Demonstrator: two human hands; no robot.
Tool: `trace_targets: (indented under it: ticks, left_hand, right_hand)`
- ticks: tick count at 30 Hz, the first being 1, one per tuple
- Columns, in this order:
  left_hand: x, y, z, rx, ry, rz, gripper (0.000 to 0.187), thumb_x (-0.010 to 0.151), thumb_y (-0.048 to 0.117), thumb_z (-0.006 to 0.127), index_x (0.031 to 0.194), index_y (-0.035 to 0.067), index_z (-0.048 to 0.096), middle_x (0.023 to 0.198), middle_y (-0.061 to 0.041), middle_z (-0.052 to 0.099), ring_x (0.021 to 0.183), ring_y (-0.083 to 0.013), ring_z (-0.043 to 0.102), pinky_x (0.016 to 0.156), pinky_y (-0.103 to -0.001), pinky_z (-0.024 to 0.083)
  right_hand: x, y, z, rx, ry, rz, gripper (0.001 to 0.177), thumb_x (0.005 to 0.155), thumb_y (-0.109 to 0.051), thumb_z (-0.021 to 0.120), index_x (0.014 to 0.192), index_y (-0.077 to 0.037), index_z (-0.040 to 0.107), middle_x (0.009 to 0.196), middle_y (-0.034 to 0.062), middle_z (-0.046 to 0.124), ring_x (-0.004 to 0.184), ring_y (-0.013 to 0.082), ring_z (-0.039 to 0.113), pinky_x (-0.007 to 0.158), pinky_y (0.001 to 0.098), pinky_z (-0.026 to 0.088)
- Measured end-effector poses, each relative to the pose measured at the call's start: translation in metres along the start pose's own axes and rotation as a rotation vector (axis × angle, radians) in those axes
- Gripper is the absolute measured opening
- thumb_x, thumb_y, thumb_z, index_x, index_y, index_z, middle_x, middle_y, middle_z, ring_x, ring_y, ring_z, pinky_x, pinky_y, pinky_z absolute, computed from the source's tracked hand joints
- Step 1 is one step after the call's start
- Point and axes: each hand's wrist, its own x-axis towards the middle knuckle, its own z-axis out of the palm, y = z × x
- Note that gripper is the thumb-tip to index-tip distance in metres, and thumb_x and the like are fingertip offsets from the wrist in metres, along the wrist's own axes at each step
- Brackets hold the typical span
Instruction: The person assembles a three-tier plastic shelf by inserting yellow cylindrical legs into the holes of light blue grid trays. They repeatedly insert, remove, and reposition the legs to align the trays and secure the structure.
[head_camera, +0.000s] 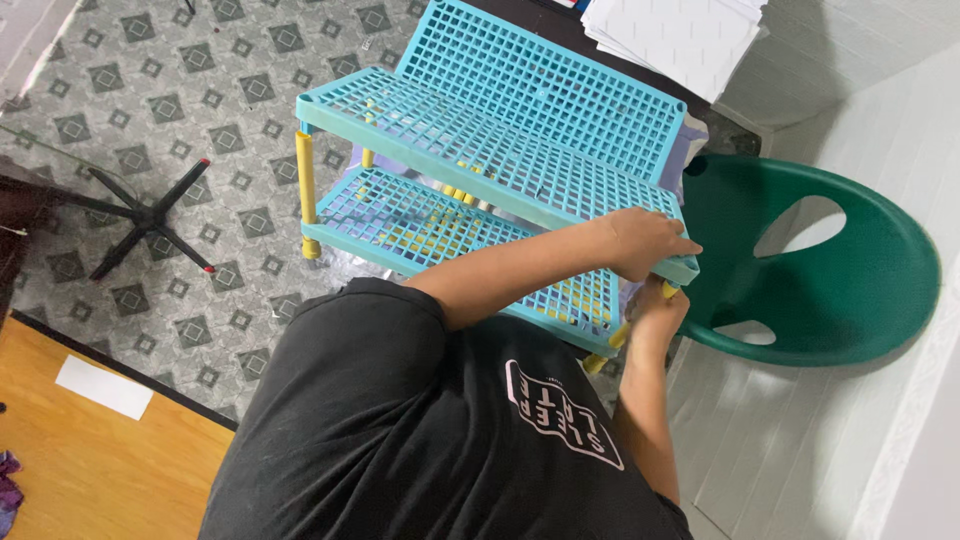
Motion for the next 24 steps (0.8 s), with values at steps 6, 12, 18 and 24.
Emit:
trace_targets:
  ticks: [6,12,18,24]
  left_hand:
    - [-0.006,0.000,-0.006,0.010,-0.002,-0.011,0.071,0.074,0.022,0.077,0.143,0.023,0.057,0.122,-0.013,0.064,0.109,-0.0349,0.067,0.089,-0.044,0.055]
    - [-0.016,-0.004,-0.005,-0.057,0.046,0.042,0.066,0.073,0.024,0.078,0.137,0.020,0.062,0.119,-0.013,0.066,0.102,-0.0345,0.070,0.087,-0.044,0.056]
    - [-0.011,-0.006,-0.008,-0.040,0.093,0.065,0.066,0.069,0.024,0.080,0.132,0.016,0.064,0.115,-0.013,0.068,0.099,-0.0340,0.071,0.085,-0.043,0.057]
    - [-0.012,-0.005,-0.007,-0.018,0.037,0.039,0.062,0.071,0.024,0.080,0.130,0.015,0.066,0.114,-0.014,0.068,0.097,-0.0336,0.072,0.083,-0.043,0.058]
  right_hand:
    - [-0.006,0.000,-0.026,0.218,-0.376,-0.148,0.034,0.107,-0.036,0.054,0.122,-0.005,0.055,0.087,0.0056,0.060,0.073,0.0136,0.058,0.066,0.0285,0.048]
    - [0.002,0.001,-0.061,0.246,-0.568,0.009,0.027,0.110,-0.026,0.051,0.126,-0.004,0.055,0.098,0.0080,0.061,0.088,0.0192,0.063,0.082,0.0384,0.059]
    - [-0.007,-0.009,-0.041,-0.066,-0.332,-0.120,0.012,0.109,-0.011,0.054,0.114,-0.001,0.058,0.089,0.0080,0.065,0.079,0.0189,0.067,0.075,0.0339,0.056]
    - [-0.041,-0.025,-0.015,-0.492,-0.019,-0.232,0.006,0.108,-0.005,0.058,0.108,0.001,0.057,0.082,0.0080,0.069,0.073,0.0175,0.069,0.067,0.0307,0.053]
